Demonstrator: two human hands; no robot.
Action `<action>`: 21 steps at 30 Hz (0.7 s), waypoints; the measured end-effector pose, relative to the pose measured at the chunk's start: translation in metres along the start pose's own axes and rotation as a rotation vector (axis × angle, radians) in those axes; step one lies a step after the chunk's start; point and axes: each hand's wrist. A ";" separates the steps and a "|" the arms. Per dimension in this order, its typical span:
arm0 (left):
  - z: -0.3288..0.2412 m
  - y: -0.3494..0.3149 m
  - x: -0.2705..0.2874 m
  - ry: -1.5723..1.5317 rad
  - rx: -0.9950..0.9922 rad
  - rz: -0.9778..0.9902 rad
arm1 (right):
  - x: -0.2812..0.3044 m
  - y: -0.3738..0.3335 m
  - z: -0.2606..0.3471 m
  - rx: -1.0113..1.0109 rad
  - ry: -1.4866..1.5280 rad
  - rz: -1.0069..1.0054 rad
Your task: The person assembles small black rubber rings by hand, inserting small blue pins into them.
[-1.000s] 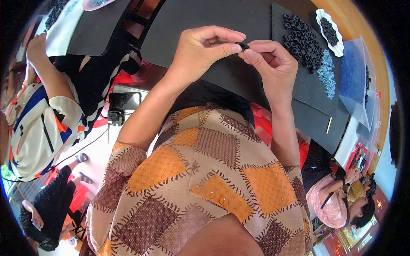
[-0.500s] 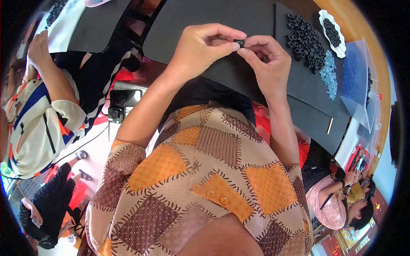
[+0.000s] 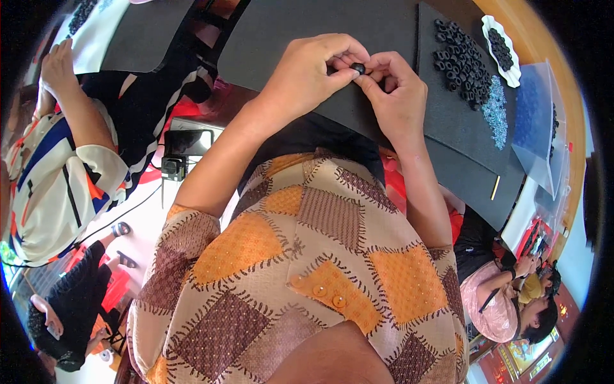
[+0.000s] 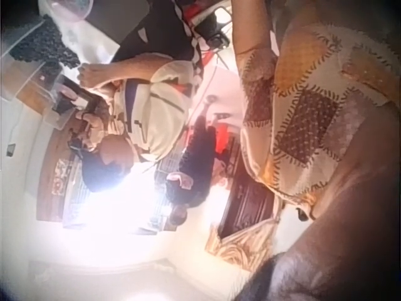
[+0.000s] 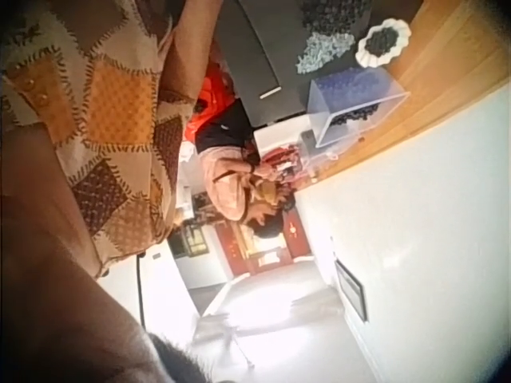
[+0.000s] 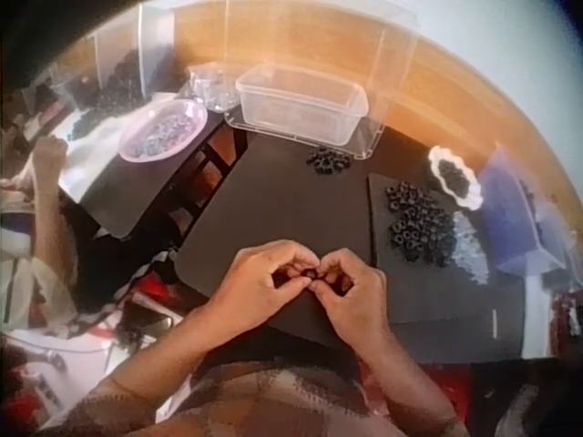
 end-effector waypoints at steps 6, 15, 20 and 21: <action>0.001 -0.001 0.002 0.084 -0.020 0.034 | 0.003 -0.002 -0.002 -0.060 0.062 0.027; 0.000 0.000 0.005 -0.513 0.172 -0.056 | 0.018 0.001 0.017 -0.170 0.384 0.085; 0.009 0.000 -0.001 -0.800 0.263 -0.061 | 0.023 0.000 0.025 -0.158 0.425 0.067; 0.010 -0.001 -0.002 -0.885 0.296 -0.058 | 0.023 0.000 0.024 -0.146 0.411 0.054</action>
Point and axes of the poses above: each hand's wrist, its own y-axis towards the middle knuckle, its own x-axis out of the back of the hand, z = x × y, and after that the axes turned 1 degree about -x, right-handed
